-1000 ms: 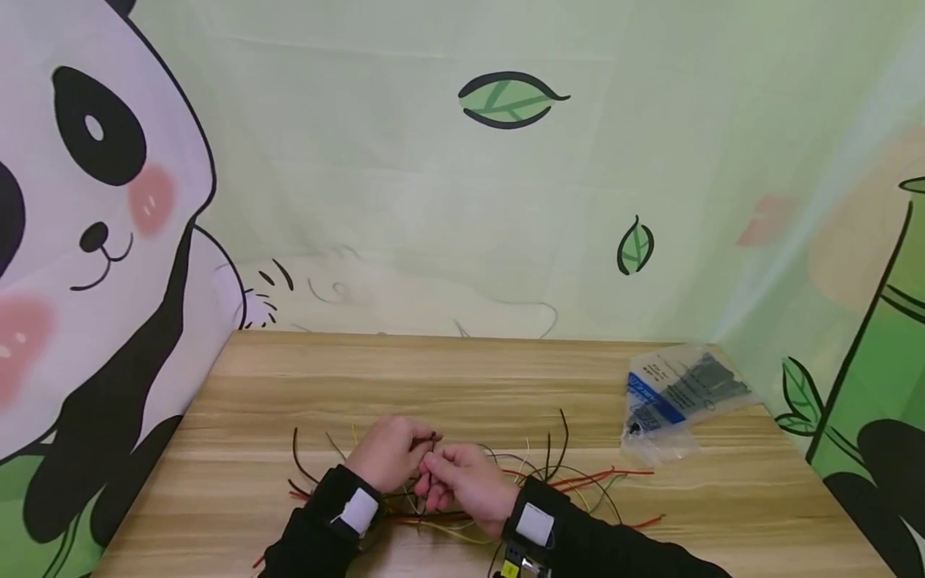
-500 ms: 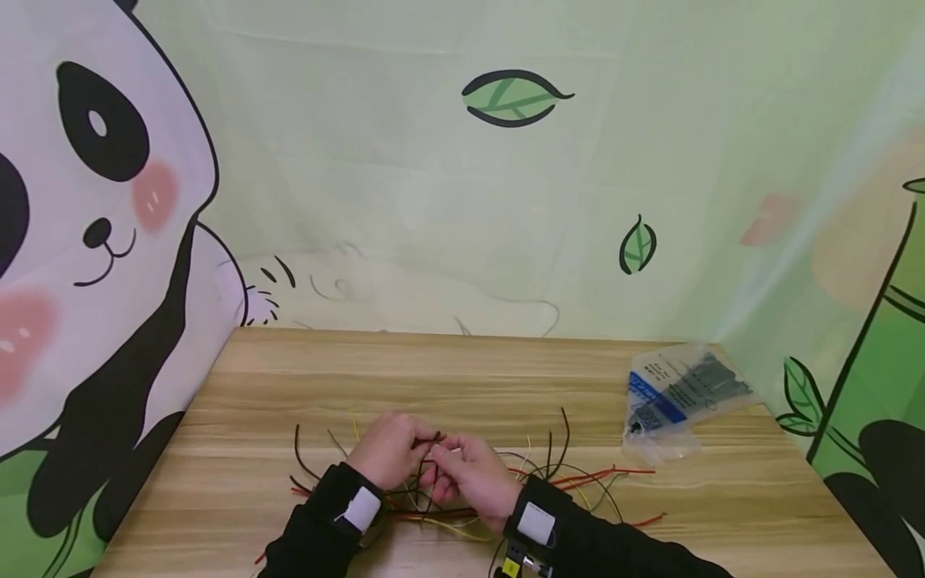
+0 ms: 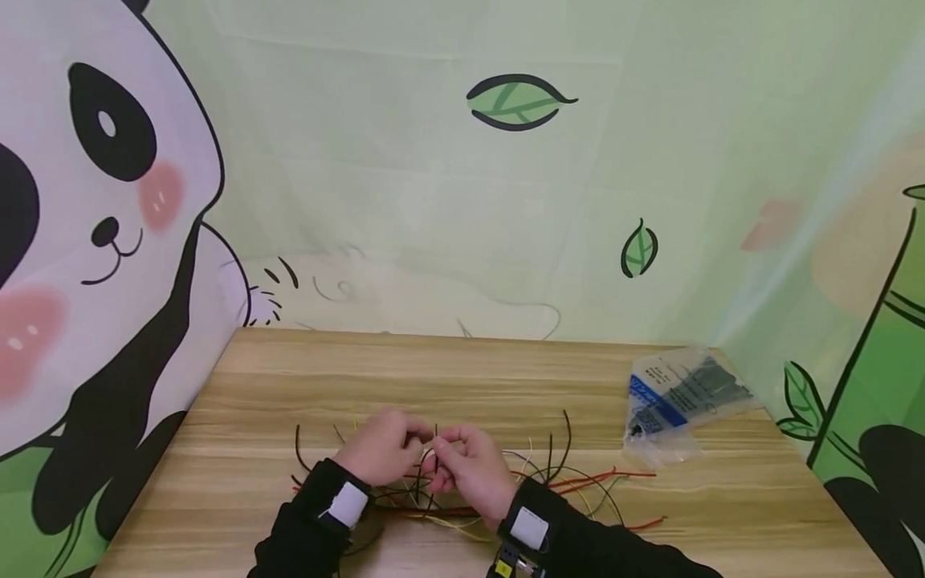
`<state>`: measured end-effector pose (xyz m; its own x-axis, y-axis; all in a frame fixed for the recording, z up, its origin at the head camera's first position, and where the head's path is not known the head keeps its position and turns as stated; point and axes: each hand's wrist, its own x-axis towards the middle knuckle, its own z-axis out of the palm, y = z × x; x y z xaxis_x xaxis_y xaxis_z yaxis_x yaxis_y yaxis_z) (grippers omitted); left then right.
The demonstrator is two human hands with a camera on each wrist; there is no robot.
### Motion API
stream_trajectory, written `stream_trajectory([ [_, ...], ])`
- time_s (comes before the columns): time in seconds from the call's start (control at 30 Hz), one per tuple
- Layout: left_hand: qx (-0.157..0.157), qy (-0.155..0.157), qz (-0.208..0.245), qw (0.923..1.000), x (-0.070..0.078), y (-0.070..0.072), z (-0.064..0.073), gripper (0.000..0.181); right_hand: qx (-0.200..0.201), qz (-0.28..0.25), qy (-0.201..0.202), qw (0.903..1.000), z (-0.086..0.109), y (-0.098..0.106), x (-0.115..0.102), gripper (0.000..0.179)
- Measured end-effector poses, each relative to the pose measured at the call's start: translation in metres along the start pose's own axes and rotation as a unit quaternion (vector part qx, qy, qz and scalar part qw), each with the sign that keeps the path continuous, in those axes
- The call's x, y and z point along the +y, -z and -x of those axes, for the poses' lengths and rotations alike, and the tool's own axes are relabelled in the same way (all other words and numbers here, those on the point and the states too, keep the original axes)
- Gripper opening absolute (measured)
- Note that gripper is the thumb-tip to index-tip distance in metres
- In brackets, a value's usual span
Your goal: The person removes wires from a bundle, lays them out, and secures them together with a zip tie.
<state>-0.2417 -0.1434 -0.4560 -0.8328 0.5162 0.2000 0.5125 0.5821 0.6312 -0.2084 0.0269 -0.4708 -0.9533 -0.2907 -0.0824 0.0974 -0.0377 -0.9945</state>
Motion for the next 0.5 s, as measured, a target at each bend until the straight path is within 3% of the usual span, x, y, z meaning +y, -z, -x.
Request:
stream_trajectory([
  [0.07, 0.01, 0.014, 0.024, 0.9996, 0.0023, 0.0023, 0.0022, 0.015, -0.003, 0.019, 0.011, 0.9998, 0.0011, -0.0018, 0.0022, 0.021],
  [0.17, 0.028, 0.01, 0.049, 0.9983, 0.0055, 0.0028, 0.0037, 0.013, -0.003, 0.035, 0.014, 0.9993, 0.0013, -0.0035, 0.0047, 0.019],
  [0.4, 0.081, 0.007, 0.041, 0.9959, 0.0078, 0.0034, 0.0011, 0.017, 0.008, 0.047, 0.002, 0.9988, -0.0017, -0.005, 0.0031, 0.019],
  [0.5, 0.13, 0.013, 0.031, 0.9909, 0.0083, 0.0041, -0.0012, 0.014, 0.002, 0.072, -0.005, 0.9974, 0.0023, -0.0035, 0.002, 0.02],
])
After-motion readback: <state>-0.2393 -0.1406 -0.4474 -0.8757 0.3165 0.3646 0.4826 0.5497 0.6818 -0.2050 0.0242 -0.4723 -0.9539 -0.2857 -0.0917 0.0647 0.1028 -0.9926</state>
